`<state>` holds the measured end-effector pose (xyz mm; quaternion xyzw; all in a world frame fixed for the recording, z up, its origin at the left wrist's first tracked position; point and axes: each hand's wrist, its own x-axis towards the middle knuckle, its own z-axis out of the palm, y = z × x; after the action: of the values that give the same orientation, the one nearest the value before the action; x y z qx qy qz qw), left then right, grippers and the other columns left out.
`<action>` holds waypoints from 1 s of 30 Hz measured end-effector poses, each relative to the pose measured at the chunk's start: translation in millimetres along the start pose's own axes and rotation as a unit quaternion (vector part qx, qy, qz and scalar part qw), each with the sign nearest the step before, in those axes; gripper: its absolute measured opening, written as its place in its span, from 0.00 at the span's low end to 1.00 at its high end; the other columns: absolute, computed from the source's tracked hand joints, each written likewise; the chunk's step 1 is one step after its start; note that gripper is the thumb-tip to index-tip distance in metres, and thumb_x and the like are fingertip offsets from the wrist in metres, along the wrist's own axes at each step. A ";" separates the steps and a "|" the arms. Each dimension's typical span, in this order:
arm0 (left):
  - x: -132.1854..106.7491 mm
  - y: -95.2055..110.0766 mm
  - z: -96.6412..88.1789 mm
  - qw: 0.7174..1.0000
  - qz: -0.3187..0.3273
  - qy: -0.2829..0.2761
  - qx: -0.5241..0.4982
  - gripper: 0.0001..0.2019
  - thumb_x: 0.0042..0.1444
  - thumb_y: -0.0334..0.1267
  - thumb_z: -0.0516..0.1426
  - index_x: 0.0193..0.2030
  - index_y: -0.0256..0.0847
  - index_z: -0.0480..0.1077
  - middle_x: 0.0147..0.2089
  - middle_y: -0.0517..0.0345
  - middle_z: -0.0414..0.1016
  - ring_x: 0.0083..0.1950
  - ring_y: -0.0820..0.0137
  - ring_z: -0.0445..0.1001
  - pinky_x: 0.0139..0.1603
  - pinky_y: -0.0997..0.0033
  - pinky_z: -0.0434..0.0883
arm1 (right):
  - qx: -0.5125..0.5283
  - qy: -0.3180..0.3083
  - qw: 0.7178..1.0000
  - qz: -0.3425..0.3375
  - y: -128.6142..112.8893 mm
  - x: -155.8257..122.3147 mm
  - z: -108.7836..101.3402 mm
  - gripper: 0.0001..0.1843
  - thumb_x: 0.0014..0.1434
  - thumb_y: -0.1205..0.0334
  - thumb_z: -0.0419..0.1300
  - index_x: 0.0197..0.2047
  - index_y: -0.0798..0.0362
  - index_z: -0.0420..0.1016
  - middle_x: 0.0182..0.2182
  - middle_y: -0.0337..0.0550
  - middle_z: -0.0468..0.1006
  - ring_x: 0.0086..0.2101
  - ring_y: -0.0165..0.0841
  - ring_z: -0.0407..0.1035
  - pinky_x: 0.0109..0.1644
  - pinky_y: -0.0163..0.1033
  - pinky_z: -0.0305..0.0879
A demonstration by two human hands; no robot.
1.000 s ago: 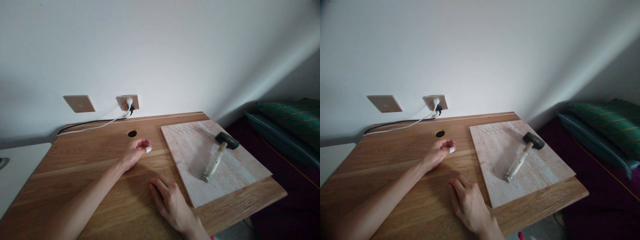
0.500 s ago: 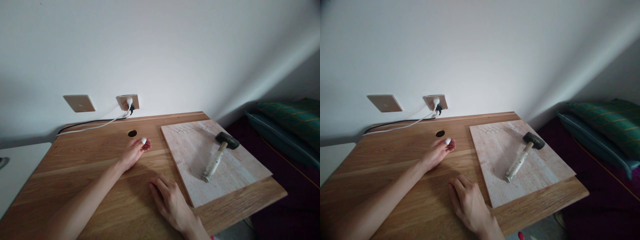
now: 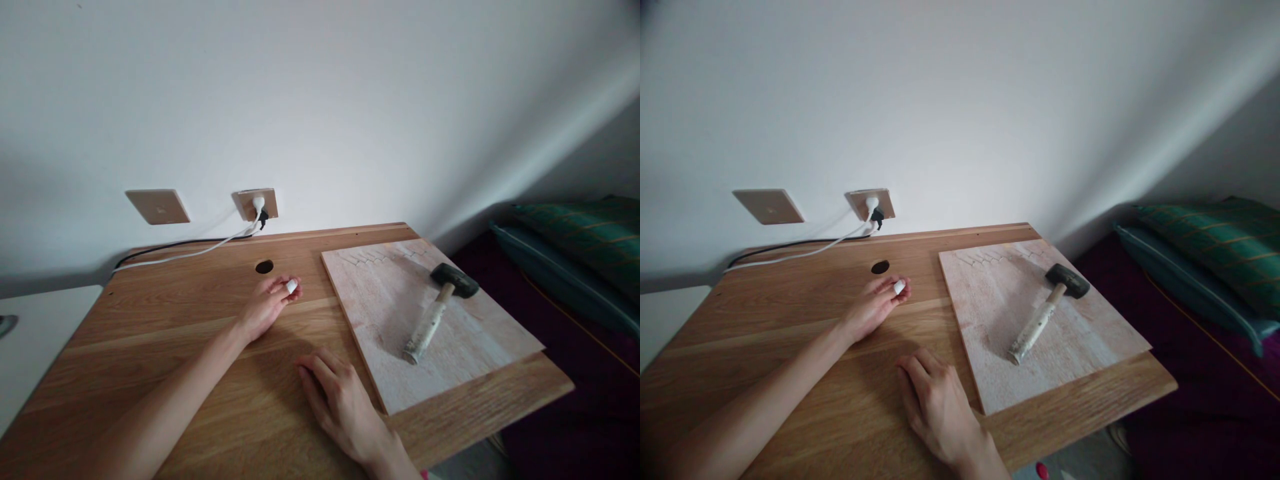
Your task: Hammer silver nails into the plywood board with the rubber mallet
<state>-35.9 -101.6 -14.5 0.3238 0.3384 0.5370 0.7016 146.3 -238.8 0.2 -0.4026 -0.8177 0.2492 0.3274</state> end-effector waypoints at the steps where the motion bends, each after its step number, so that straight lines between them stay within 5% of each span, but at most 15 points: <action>1: 0.0 0.1 0.2 1.000 0.001 0.001 -0.001 0.20 0.40 0.42 0.80 0.36 0.37 0.81 0.40 0.55 0.82 0.41 0.69 0.78 0.48 0.67 0.73 | 0.001 0.000 1.000 0.000 0.0 -0.2 0.3 0.11 0.77 0.67 0.52 0.52 0.49 0.75 0.42 0.45 0.81 0.40 0.39 0.77 0.45 0.41 0.74; 12: 0.0 1.3 1.7 0.997 0.012 0.026 0.077 0.21 0.36 0.31 0.77 0.41 0.37 0.82 0.39 0.56 0.81 0.46 0.69 0.77 0.54 0.68 0.71 | 0.000 -0.010 1.000 0.014 -0.3 -0.3 -0.6 0.11 0.77 0.67 0.52 0.52 0.49 0.76 0.42 0.45 0.80 0.41 0.39 0.77 0.45 0.42 0.74; 30: -1.3 3.6 3.8 0.996 0.014 0.027 0.083 0.21 0.35 0.35 0.79 0.39 0.37 0.82 0.39 0.56 0.80 0.43 0.70 0.75 0.50 0.68 0.70 | -0.002 -0.007 1.000 0.008 -1.5 0.2 -1.4 0.11 0.78 0.67 0.52 0.52 0.49 0.76 0.42 0.46 0.81 0.40 0.39 0.77 0.45 0.41 0.74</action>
<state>-34.9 -102.5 -9.3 0.3711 0.3964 0.5253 0.6551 146.5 -239.3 2.2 -0.4083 -0.8171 0.2529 0.3190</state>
